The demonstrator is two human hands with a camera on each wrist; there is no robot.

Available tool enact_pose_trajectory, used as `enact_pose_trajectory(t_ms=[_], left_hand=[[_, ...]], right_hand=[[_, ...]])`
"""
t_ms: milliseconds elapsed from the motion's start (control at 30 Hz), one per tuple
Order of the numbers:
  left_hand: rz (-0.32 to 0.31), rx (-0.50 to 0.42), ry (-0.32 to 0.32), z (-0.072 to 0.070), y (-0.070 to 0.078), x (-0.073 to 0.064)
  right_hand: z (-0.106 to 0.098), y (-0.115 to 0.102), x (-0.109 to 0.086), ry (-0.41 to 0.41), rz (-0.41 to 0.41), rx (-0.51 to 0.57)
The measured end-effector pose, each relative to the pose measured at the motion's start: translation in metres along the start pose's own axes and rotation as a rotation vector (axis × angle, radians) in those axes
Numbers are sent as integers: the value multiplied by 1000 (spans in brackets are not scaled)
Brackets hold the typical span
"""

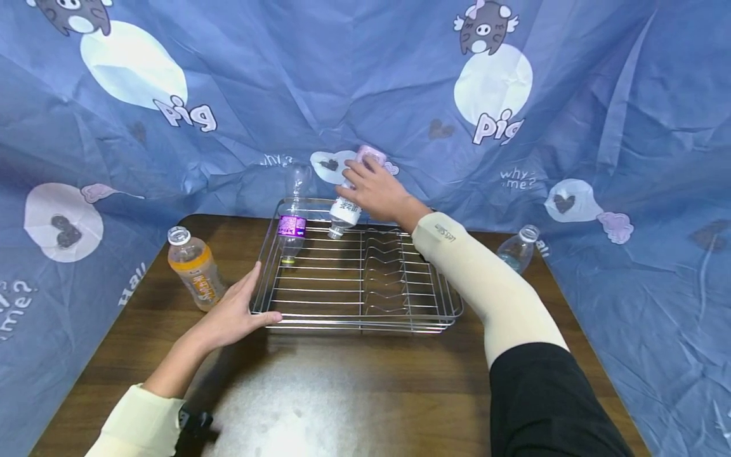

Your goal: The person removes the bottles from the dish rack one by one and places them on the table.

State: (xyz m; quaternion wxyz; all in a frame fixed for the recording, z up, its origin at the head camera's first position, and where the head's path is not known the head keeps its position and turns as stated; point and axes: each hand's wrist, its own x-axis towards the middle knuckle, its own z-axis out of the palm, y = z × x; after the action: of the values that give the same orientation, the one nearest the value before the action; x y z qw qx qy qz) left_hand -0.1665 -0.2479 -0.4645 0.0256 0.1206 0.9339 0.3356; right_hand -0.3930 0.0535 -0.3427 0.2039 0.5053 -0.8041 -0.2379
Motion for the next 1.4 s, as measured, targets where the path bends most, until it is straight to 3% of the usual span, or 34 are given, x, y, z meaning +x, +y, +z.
enact_pose_trajectory(t_ms=[233,733,1033,1400], left_hand=[[23,27,12,-2,1,1],[0,64,-7,-15,17,9],[47,68,38,-18,22,14],[49,87,30,-25,30,21]], right_hand=[[-2,-3,-1,24,4,19],[-11,-4,-8,23,55,94],[-12,-4,-12,47,85,128],[-12,-5,-15,80,133,206]])
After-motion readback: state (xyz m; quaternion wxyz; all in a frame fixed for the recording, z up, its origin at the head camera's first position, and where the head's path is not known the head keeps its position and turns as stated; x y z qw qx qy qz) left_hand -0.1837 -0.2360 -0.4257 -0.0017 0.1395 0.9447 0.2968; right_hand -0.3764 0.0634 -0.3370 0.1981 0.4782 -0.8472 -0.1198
